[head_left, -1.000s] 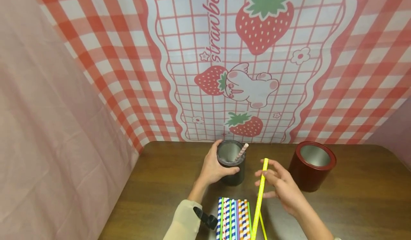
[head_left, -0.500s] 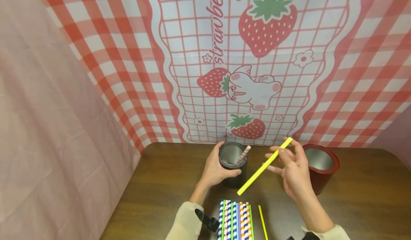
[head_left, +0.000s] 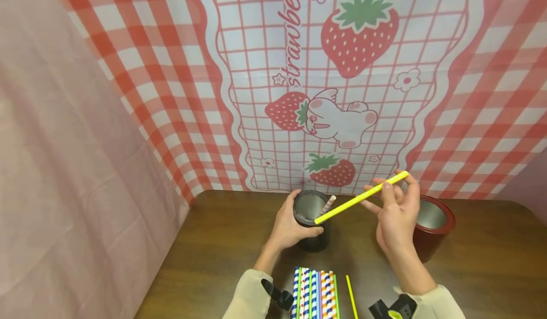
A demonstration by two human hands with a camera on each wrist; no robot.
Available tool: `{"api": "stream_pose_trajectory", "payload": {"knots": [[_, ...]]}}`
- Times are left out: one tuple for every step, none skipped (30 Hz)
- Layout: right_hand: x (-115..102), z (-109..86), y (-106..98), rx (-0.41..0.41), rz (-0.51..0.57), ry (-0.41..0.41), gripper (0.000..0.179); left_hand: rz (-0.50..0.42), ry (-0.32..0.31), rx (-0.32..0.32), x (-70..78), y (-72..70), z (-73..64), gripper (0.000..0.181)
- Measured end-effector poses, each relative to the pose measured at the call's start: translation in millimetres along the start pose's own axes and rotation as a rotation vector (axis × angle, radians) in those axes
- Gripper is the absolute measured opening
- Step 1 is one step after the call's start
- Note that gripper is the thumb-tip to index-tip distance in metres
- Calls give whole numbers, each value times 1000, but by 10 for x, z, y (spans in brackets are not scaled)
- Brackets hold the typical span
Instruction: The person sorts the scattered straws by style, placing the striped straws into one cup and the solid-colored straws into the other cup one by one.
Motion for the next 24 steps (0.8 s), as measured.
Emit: {"api": "stream_pose_trajectory", "payload": {"knots": [[17,6,8,-1,6,-26,28,-2,-3,-4,0,2,-3,108],[36,11,15,-5,10,-49,28,-5,-6,-6,0,2,-5,108],[57,14,20,-8,10,-69,27,-7,-6,-7,-1,3,-5,108],[80,16,25,-11,5,-86,27,-8,-5,-6,-1,4,-5,108],[104,17,27,-15,-6,-101,26,-10,-6,-8,-2,4,-4,109],[128,17,29,-17,-18,-112,26,-11,-5,-7,-3,4,-1,109],[152,17,31,-20,-33,-120,26,-12,-4,-7,-3,2,3,108],[175,19,34,-23,-48,-125,25,-14,-3,-5,-2,-3,8,108],[198,22,39,-28,-63,-127,25,-14,-2,-2,-2,-7,15,108],[220,24,38,-34,-80,-127,25,-14,-1,0,-2,-9,19,108],[241,26,38,-38,-92,-125,25,-13,0,2,-2,-11,24,108],[262,29,35,-42,-107,-124,26,-10,0,4,-2,-13,29,108],[282,32,31,-44,-120,-120,26,-9,0,7,-2,-15,32,108],[302,34,24,-46,-136,-118,27,-7,2,8,0,-16,34,109],[322,35,15,-45,-149,-117,27,-5,0,7,-1,-14,35,109],[341,34,3,-43,-165,-117,27,-3,1,7,-1,-13,34,109],[360,32,-9,-41,-179,-118,27,-2,0,6,0,-11,32,109],[380,27,-21,-40,-190,-118,28,-2,0,4,0,-9,30,109],[400,22,-31,-43,-204,-118,28,-4,0,4,0,-6,27,110],[420,15,-41,-49,-218,-122,28,-5,-2,2,-2,-3,24,110],[442,7,-49,-57,-227,-123,29,-8,-4,1,-5,1,21,110],[464,-1,-56,-65,-245,-127,30,-11,-5,0,-8,5,18,110],[486,-8,-62,-73,-256,-129,30,-15,-6,-3,-11,10,14,110],[510,-15,-67,-80,-276,-131,30,-20,-7,-7,-13,15,11,109]]}}
Point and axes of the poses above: each hand's wrist, its own z-axis towards the middle knuckle, its own y-axis out of the palm, x = y × z, the point moved 4 cm from there along z, towards the middle knuckle, and after that the axes turned 15 degrees about z, right-handed, at the moved point
